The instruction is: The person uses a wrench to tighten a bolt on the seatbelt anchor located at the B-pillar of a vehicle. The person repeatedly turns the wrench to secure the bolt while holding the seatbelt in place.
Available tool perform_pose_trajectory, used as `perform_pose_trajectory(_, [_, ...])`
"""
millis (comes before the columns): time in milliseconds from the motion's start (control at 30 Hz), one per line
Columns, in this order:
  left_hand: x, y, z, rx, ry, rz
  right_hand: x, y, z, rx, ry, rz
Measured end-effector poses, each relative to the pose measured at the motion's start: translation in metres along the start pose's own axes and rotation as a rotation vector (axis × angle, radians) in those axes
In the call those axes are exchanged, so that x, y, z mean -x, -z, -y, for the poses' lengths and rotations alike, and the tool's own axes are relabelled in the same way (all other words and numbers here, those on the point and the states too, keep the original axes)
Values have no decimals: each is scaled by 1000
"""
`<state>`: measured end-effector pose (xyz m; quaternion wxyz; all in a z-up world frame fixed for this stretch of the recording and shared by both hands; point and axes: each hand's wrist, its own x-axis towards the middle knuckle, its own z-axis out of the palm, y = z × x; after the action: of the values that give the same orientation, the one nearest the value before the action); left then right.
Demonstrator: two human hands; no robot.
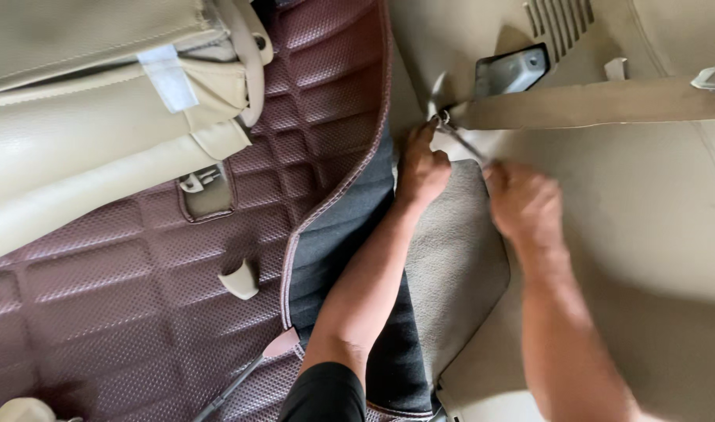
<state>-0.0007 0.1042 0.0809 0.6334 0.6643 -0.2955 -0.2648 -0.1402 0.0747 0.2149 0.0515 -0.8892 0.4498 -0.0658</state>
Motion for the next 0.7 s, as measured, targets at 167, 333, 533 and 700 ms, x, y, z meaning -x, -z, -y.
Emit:
perform_pose_trajectory(167, [1,4,-22,-116,-59,53,-60,33,12,-145,276,-365])
perform_pose_trajectory(333, [-5,0,-11,-91,-57,116,-62,25,14,99,126,-365])
perform_pose_trajectory(533, [-11,-4,-5,-114,-259,18,24,-47,12,-94,-3,-358])
perform_pose_trajectory(700, [-7,-11,-3,-28,-196,-54,31,-88,10,-90,54,-78])
